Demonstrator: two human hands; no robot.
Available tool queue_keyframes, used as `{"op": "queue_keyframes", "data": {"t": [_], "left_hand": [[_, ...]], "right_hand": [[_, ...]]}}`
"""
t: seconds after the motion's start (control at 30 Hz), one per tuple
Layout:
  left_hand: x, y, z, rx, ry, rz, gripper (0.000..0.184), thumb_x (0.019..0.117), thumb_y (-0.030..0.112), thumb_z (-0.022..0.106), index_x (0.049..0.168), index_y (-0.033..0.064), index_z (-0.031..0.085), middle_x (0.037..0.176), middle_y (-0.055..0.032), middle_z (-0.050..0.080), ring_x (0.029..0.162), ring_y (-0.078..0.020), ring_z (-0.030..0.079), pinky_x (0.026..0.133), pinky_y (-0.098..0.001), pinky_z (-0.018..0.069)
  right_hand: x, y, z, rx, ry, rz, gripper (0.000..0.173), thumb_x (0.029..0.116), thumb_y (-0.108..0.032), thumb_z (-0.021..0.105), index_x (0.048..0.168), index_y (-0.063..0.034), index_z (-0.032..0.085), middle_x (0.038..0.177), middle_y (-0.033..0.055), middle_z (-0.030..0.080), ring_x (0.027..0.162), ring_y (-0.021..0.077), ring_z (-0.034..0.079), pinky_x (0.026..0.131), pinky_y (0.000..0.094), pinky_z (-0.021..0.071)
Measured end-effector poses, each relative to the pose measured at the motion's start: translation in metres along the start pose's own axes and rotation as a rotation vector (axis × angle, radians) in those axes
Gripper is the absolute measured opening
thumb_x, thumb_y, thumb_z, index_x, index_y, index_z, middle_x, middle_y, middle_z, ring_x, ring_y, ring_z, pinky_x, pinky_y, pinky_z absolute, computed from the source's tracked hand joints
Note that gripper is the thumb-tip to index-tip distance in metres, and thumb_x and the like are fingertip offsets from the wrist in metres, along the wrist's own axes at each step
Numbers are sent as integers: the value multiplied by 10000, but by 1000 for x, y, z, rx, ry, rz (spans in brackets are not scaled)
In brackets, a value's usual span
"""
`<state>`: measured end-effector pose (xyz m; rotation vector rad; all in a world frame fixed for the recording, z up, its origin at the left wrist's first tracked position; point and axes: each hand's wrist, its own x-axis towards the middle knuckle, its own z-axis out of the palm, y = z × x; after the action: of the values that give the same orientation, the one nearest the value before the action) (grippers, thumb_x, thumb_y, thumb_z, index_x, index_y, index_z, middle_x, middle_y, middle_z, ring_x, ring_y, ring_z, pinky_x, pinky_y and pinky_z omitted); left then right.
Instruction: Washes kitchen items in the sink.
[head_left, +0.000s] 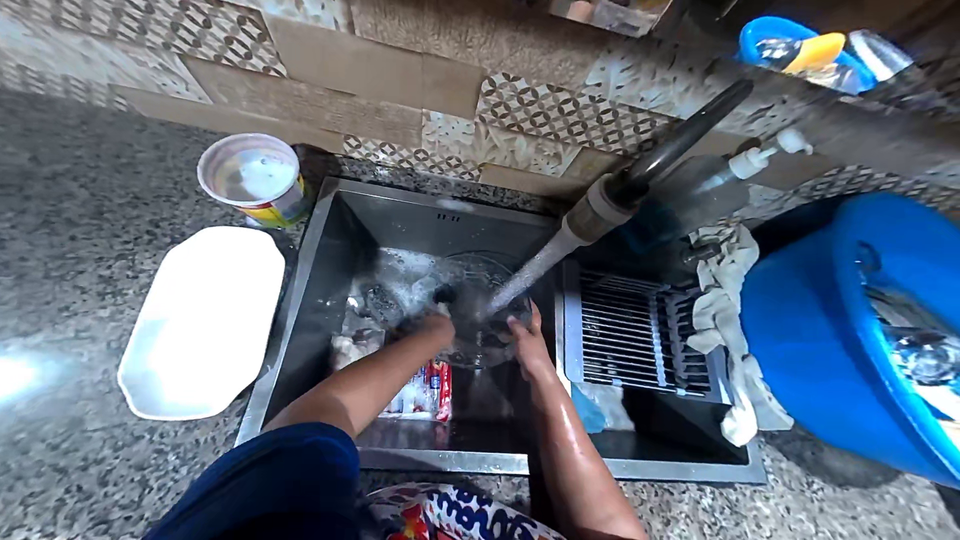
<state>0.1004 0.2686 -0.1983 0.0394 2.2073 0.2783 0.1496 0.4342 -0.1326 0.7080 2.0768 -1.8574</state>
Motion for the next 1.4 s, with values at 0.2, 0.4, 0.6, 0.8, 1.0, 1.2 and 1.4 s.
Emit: {"op": "queue_keyframes", "data": {"t": [0.2, 0.4, 0.6, 0.8, 1.0, 1.2, 1.4], "left_hand": [[-68, 43, 14, -472, 45, 514, 506, 1091, 139, 322, 1575, -8, 335, 1661, -206, 291, 1517, -312, 345, 1237, -485, 298], [0, 46, 8, -677, 246, 573, 559, 992, -55, 532, 1535, -22, 404, 1617, -246, 352, 1485, -379, 371, 1215, -526, 315], [79, 23, -13, -796, 482, 89, 760, 1021, 76, 556, 1621, -41, 106, 1678, -329, -35, 1565, -489, 55, 1266, -556, 179], [19, 73, -9, -1073, 370, 355, 687, 1058, 103, 531, 1628, 6, 160, 1639, -287, 271, 1505, -383, 336, 1228, -504, 303], [-61, 62, -14, -1148, 37, 625, 477, 1094, 229, 462, 1509, -3, 417, 1469, -213, 526, 1348, -248, 531, 1146, -429, 428], [-108, 35, -36, -397, 93, 477, 755, 934, 197, 719, 1582, 127, 337, 1316, -259, 624, 1219, -417, 618, 1023, -625, 478], [-129, 20, -78, -172, 155, 588, 424, 971, 142, 703, 1352, -2, 584, 1198, -256, 666, 1113, -416, 648, 977, -625, 490]], "right_hand": [[1, 1, -4, -64, -20, -35, 624, 1120, -409, 284, 1649, -117, 129, 1671, 216, 212, 1503, 327, 319, 1198, 526, 315], [1, 8, -3, -4, -42, -11, 820, 984, -177, 630, 1643, -182, 142, 1574, 227, 381, 1345, 320, 512, 1032, 519, 498], [-3, 5, 2, -20, -62, 50, 899, 914, 26, 558, 1635, -155, 51, 1558, 247, 357, 1204, 283, 582, 909, 448, 545], [-1, 0, 3, 11, -56, 41, 771, 999, -102, 519, 1637, -148, 88, 1584, 234, 342, 1281, 291, 541, 979, 467, 513], [2, 10, 2, 114, -45, -1, 725, 1068, -590, 78, 1630, -149, 201, 1589, 184, 392, 1367, 305, 503, 1055, 540, 484], [-24, -2, 9, 387, -135, 106, 642, 1089, -499, 48, 1426, -87, 407, 1084, 130, 647, 880, 218, 665, 713, 421, 577], [-30, -18, 2, 55, -194, -38, 787, 1021, -64, 487, 1651, -183, 30, 1588, 190, 355, 1340, 293, 508, 1035, 474, 493]]}}
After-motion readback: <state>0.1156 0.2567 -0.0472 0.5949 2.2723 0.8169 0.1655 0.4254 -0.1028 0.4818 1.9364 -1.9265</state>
